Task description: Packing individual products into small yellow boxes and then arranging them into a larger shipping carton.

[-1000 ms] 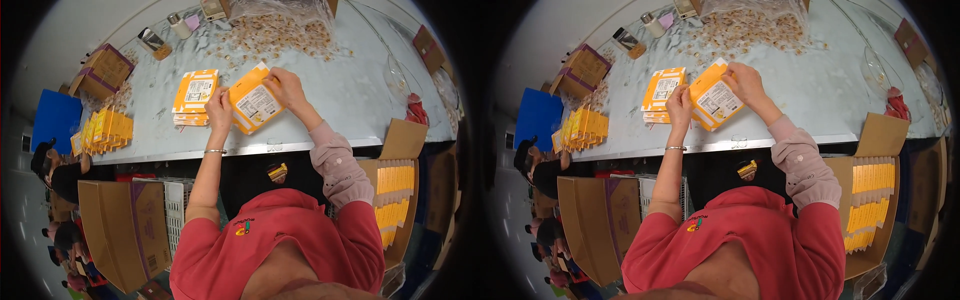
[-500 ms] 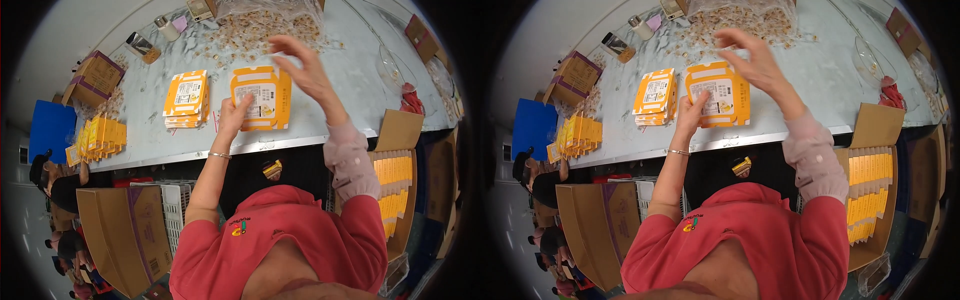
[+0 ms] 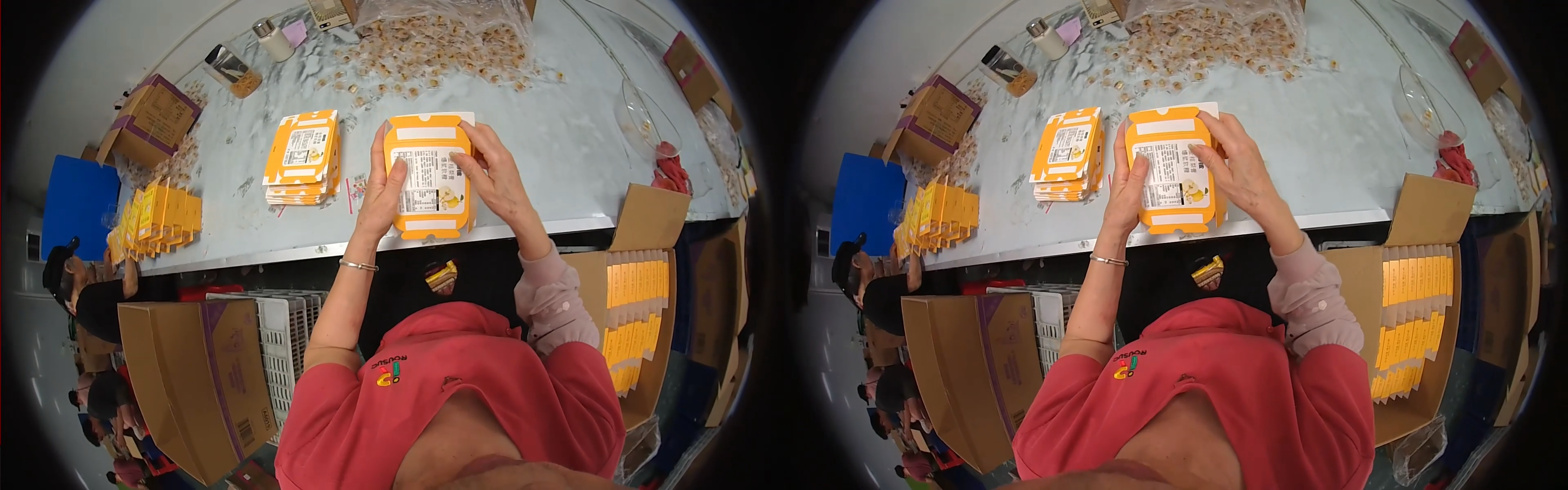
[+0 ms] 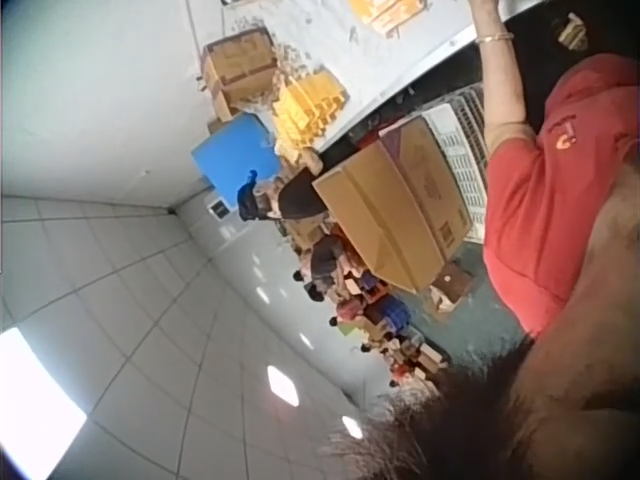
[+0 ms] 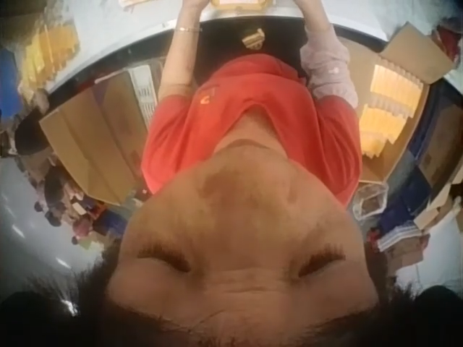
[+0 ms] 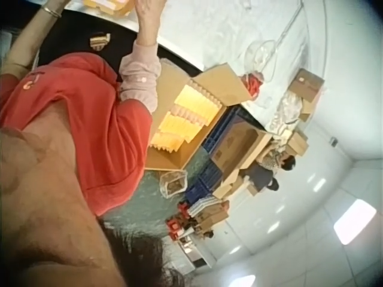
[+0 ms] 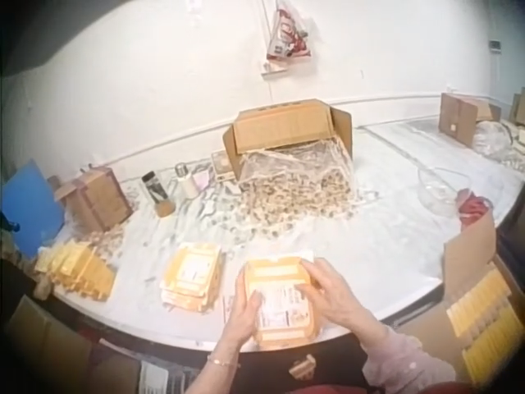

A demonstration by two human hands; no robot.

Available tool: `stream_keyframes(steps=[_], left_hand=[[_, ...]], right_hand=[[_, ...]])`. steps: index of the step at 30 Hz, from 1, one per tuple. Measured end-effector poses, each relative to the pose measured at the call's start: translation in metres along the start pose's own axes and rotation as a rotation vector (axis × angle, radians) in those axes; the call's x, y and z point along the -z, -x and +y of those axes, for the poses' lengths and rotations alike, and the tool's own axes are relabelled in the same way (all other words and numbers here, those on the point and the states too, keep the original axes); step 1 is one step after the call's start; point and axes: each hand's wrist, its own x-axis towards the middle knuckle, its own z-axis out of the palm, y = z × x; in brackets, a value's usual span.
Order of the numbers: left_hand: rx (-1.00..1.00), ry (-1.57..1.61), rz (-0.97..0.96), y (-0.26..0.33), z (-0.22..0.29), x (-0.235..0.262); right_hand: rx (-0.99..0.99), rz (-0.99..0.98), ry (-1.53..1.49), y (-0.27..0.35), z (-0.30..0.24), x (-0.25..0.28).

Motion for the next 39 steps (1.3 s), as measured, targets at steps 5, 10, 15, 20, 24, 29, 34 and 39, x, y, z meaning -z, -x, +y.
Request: stream_keyframes(steps=[5,10,15,20,24,29,34,39], left_hand=[[0.024,0.007,0.055,-0.005,-0.013,0.01],[0.12,0.103,0.269,0.001,-0.008,-0.011],[-0.038,0.033,0.422,0.005,0.001,-0.034],[-0.104,-0.236,0.089,0.009,-0.041,-0.003],[0.006,-0.189,-0.029,0.008,-0.039,0.001],[-0.066,-0.243,-0.02,-0.008,-0.043,-0.016],[0.224,-0.004,0.221,-0.018,-0.058,0.003],[0.212,0.061,0.507,-0.008,-0.079,0.041]], right_hand=[[0.176,0.347,-0.206,0.005,0.013,-0.041],[0.009,0.374,-0.469,0.011,0.017,-0.059],[-0.041,0.52,-0.972,0.002,0.035,-0.069],[-0.23,0.31,-1.201,-0.001,0.047,-0.037],[-0.289,0.197,-1.074,0.009,0.046,-0.03],[-0.286,0.133,-1.089,-0.001,0.075,-0.034],[-0.255,0.07,-0.908,-0.031,0.075,-0.051],[-0.082,0.31,0.039,-0.152,0.213,0.006]])
